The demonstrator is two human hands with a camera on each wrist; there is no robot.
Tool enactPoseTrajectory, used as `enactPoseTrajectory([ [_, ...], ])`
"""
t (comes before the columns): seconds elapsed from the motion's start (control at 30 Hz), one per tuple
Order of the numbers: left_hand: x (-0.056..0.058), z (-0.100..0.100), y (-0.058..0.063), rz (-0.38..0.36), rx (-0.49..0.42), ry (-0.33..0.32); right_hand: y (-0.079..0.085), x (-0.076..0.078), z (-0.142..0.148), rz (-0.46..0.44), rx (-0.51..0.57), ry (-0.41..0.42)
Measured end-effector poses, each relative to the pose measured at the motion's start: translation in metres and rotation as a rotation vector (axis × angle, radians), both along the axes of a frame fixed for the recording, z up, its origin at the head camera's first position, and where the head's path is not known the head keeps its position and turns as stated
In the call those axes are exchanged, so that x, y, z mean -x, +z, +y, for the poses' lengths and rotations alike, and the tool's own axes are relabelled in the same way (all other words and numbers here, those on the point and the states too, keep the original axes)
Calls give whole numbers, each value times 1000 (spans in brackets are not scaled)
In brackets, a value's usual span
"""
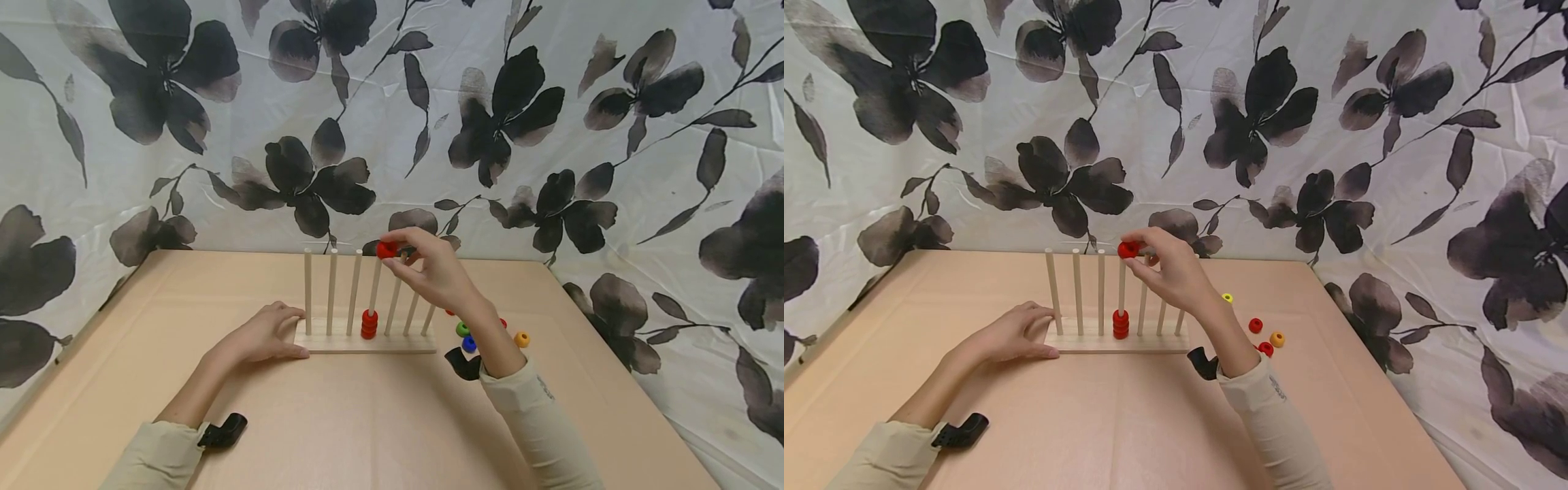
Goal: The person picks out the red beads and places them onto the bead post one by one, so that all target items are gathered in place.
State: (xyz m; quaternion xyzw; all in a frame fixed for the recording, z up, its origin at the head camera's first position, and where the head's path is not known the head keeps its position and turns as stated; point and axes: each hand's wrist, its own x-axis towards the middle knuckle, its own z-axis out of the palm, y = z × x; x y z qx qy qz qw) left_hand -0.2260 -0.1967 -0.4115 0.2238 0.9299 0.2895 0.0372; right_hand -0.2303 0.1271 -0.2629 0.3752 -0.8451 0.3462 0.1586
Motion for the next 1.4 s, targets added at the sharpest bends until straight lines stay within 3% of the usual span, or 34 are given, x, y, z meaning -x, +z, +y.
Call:
enactPoseTrajectory([
  [0.3, 3, 0, 0, -22, 3, 7, 2, 4, -3, 55, -55, 29],
  [0.63, 4, 1, 0, -14, -3, 3, 4, 1, -2, 59, -93, 0],
  [1.4, 0, 1, 0, -17, -8, 11, -2, 1, 3, 85, -61, 37],
])
